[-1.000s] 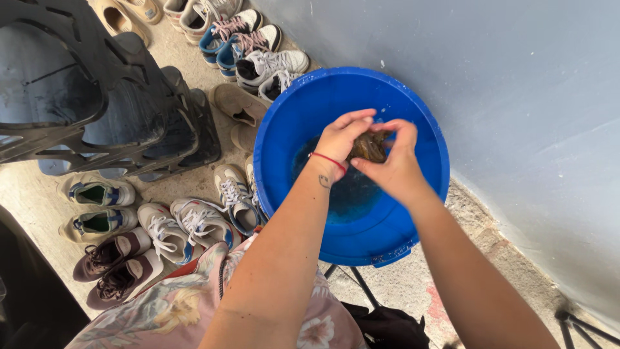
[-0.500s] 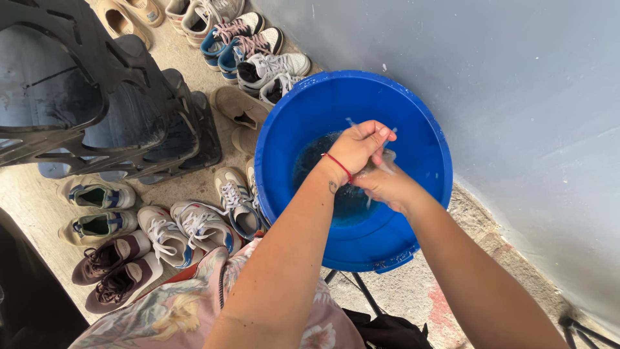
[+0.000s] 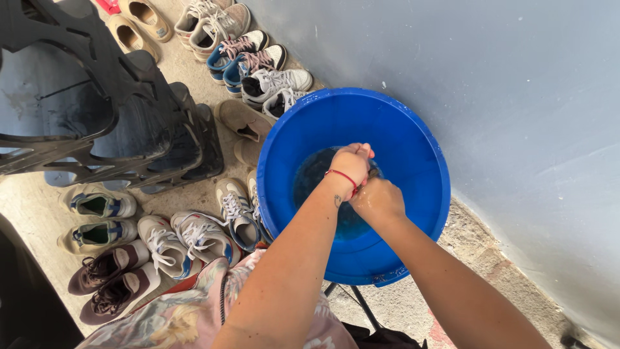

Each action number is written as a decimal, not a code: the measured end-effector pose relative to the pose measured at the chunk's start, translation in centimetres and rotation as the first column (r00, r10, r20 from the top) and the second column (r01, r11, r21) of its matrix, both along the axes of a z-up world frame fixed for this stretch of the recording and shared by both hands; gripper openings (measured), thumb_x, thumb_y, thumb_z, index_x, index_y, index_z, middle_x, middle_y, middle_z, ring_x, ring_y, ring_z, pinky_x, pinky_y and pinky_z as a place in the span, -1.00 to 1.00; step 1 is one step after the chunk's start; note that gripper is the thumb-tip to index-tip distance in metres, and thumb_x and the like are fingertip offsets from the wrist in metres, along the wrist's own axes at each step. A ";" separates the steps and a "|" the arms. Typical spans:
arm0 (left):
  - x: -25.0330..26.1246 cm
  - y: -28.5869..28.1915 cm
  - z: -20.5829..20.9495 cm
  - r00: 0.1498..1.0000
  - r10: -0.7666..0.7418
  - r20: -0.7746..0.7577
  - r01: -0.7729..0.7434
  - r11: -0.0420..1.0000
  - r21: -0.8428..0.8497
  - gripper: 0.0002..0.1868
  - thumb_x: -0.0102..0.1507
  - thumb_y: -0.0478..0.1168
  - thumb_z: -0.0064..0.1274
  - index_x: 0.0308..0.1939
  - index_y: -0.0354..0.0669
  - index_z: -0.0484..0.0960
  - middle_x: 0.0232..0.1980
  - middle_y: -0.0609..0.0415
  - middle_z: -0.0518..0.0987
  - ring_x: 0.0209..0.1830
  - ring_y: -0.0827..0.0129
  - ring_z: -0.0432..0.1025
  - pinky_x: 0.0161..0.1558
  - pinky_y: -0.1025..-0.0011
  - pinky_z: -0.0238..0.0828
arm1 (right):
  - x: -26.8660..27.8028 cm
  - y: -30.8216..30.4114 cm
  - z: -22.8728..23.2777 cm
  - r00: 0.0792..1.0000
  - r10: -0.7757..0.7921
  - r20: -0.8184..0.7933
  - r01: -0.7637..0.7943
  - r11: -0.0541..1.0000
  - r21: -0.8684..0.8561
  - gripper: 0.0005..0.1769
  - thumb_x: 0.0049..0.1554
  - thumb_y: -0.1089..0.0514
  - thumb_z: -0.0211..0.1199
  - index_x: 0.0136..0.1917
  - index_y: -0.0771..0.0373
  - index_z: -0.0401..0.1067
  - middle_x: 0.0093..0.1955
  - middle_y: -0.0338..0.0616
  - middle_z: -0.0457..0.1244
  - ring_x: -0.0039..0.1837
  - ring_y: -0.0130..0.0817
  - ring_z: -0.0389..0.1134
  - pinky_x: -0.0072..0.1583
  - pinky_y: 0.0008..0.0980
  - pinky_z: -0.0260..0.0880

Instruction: The person wipes a black plastic shoe rack with a wet cloth. They dip the cloth into a blue bucket of water, wring it out, and wipe the top and sides of the rack. The person rotates the rack to access different sides and continues wiping until the entire surface is cleaned.

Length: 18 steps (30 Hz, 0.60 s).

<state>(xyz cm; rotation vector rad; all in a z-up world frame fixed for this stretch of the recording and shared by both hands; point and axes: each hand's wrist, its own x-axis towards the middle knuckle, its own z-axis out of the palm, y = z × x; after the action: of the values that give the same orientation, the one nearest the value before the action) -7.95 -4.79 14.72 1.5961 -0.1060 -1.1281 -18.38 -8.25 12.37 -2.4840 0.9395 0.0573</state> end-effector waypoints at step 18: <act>1.5 -1.5 -10.6 0.963 0.109 -0.248 -0.124 0.991 -0.044 -0.67 0.45 -0.03 -0.27 -0.31 -0.08 0.45 -0.64 0.10 0.27 -0.75 0.35 0.15 -0.63 0.32 0.07 | -0.1 -0.4 -1.1 0.966 0.115 0.234 -0.055 0.967 -0.248 -0.75 0.02 -0.07 0.30 -0.15 0.12 0.48 -0.36 0.04 0.39 -0.30 0.09 0.44 -0.22 0.01 0.46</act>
<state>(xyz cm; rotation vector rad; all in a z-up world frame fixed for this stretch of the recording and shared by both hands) -6.47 -6.29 4.08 1.3810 0.1162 -1.2090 -18.46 -8.65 11.31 -2.6714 0.7715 -0.3493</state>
